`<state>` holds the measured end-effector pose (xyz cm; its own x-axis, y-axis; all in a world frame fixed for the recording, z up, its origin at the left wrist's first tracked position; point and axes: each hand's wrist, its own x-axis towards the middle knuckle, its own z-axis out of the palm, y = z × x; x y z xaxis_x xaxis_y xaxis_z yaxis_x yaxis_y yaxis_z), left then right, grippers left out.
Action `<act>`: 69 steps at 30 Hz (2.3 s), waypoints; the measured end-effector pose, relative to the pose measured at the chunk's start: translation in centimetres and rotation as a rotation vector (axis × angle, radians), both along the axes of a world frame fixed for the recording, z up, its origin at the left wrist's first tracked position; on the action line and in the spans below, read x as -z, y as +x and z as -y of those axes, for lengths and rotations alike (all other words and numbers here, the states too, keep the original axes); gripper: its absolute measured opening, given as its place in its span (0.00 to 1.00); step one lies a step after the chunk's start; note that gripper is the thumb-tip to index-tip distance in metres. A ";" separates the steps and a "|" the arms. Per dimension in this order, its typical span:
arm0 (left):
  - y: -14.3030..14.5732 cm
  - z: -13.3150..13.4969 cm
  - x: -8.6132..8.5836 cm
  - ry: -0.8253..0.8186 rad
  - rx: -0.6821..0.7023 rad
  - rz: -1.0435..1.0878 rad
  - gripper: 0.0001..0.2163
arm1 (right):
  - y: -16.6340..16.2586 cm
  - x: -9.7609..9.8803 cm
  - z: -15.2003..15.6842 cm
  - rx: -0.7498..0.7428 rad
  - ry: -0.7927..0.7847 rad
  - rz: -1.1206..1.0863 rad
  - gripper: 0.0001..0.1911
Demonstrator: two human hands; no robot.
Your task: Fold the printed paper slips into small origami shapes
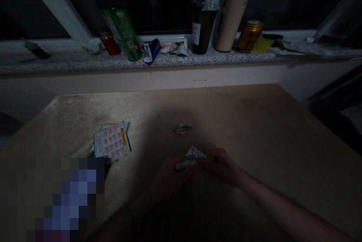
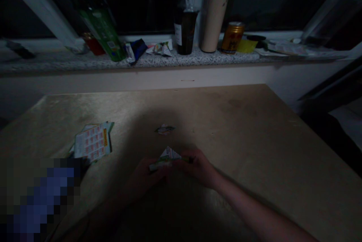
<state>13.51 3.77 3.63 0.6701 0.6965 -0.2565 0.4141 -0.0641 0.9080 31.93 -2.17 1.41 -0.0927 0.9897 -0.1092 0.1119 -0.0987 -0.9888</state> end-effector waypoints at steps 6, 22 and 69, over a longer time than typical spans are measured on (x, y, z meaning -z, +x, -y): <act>0.0 0.1 0.1 -0.031 -0.038 0.025 0.17 | -0.3 -0.2 -0.1 0.075 0.034 0.030 0.22; 0.0 0.0 0.3 -0.094 -0.110 0.092 0.19 | -0.1 0.7 0.1 0.184 -0.166 -0.315 0.25; -0.1 -0.5 0.3 -0.032 -0.265 0.174 0.23 | -0.5 0.5 0.1 0.272 0.035 -0.215 0.10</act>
<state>13.41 4.24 3.35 0.5022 0.8462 -0.1784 0.2510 0.0548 0.9664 31.45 -2.22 0.91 0.1578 0.9841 -0.0813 -0.1249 -0.0618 -0.9902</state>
